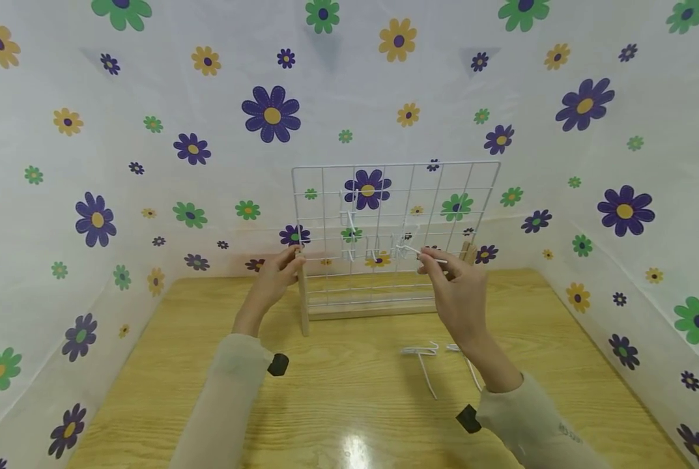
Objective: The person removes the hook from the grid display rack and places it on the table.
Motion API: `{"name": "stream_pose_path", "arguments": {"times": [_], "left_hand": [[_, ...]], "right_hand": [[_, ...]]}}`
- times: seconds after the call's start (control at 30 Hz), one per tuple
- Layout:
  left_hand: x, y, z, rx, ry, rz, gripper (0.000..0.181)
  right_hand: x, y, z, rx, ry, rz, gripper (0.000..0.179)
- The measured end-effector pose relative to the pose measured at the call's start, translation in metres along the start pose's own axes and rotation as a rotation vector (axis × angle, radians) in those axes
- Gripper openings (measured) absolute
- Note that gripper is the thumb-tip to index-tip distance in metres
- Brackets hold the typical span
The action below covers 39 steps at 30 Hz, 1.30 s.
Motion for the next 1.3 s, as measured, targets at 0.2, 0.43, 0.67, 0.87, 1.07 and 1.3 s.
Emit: {"name": "stream_pose_path", "arguments": {"times": [0.2, 0.43, 0.67, 0.87, 1.07, 1.3], "left_hand": [[0.000, 0.000, 0.000, 0.001, -0.004, 0.000, 0.057], [0.000, 0.000, 0.001, 0.006, -0.016, 0.005, 0.059], [0.000, -0.001, 0.002, 0.018, -0.021, 0.008, 0.061], [0.000, -0.001, 0.001, 0.023, -0.015, 0.006, 0.061], [0.000, -0.001, 0.002, 0.020, -0.014, 0.007, 0.062], [0.000, -0.001, 0.000, 0.016, 0.008, 0.000, 0.061]], "right_hand": [[0.024, 0.010, -0.012, 0.028, -0.022, 0.021, 0.011], [0.046, 0.019, -0.023, 0.042, 0.025, 0.054, 0.009], [0.071, 0.024, -0.035, 0.090, -0.018, 0.093, 0.009], [0.094, 0.026, -0.045, 0.119, -0.095, 0.141, 0.008], [0.115, 0.024, -0.052, 0.099, -0.100, 0.175, 0.007], [0.132, 0.019, -0.056, 0.069, -0.089, 0.195, 0.007]]}}
Point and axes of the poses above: each hand's wrist, its own x-axis away from the middle knuckle, its own y-axis out of the back of the hand, z = x × y, the point moved 4 cm from there along -x, towards the middle knuckle, and after that the axes turned 12 degrees about -z, right-handed, at the moved point
